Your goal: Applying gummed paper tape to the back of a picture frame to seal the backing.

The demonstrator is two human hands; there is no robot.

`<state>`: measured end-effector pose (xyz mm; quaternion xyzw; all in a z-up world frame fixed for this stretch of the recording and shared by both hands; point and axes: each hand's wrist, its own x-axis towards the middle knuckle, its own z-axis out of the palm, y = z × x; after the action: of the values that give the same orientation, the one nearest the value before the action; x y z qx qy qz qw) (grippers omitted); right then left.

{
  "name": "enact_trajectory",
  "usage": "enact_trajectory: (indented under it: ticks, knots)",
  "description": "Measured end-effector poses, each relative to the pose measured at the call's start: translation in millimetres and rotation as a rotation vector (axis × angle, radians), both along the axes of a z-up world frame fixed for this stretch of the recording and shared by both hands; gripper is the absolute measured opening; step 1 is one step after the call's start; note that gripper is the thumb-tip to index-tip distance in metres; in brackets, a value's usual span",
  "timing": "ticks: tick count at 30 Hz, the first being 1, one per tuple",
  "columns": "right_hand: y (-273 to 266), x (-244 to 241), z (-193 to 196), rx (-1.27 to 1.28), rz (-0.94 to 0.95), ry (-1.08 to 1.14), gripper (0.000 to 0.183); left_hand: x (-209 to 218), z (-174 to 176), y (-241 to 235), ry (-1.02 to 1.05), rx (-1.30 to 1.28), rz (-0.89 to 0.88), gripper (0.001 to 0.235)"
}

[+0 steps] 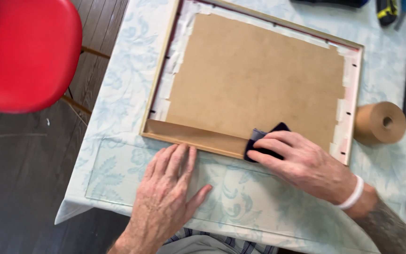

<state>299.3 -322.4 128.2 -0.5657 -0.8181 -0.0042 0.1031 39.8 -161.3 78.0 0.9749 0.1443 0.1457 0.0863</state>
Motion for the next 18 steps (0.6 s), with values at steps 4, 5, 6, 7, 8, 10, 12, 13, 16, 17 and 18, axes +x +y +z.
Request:
enact_trajectory:
  ticks: [4,5,6,7,8,10,12,13,16,17,18]
  knots:
    - [-9,11,2,-0.135,-0.108,0.125,0.031,-2,-4,3,0.005,-0.025,-0.011,0.072]
    - [-13,15,3,-0.091,-0.145,0.081,0.027,-1,-4,4,-0.007,-0.042,-0.023,0.071]
    - [-12,15,11,-0.100,-0.146,0.078,0.027,0,-3,5,-0.010,-0.051,-0.024,0.071]
    - [-12,15,19,-0.018,-0.228,0.030,0.023,1,-3,6,-0.018,-0.054,-0.023,0.071]
    - [-11,15,27,0.064,-0.309,-0.019,0.019,1,-3,6,-0.026,-0.056,-0.023,0.072]
    - [-1,8,22,0.083,-0.225,-0.062,0.022,1,-1,7,-0.013,-0.052,-0.019,0.072]
    - [3,6,10,0.110,-0.151,-0.118,0.025,2,1,8,-0.015,-0.040,-0.028,0.072]
    - [4,7,-3,0.060,-0.060,-0.139,0.025,2,0,8,-0.016,-0.033,-0.029,0.072]
    - [2,17,-9,-0.047,0.033,-0.103,0.030,2,-2,7,-0.033,-0.035,-0.017,0.072]
    - [2,20,-6,-0.098,0.023,-0.046,0.034,1,-2,7,-0.047,-0.038,-0.017,0.072]
    - [0,21,-9,-0.102,0.032,-0.042,0.034,0,-2,6,-0.042,-0.041,-0.008,0.072]
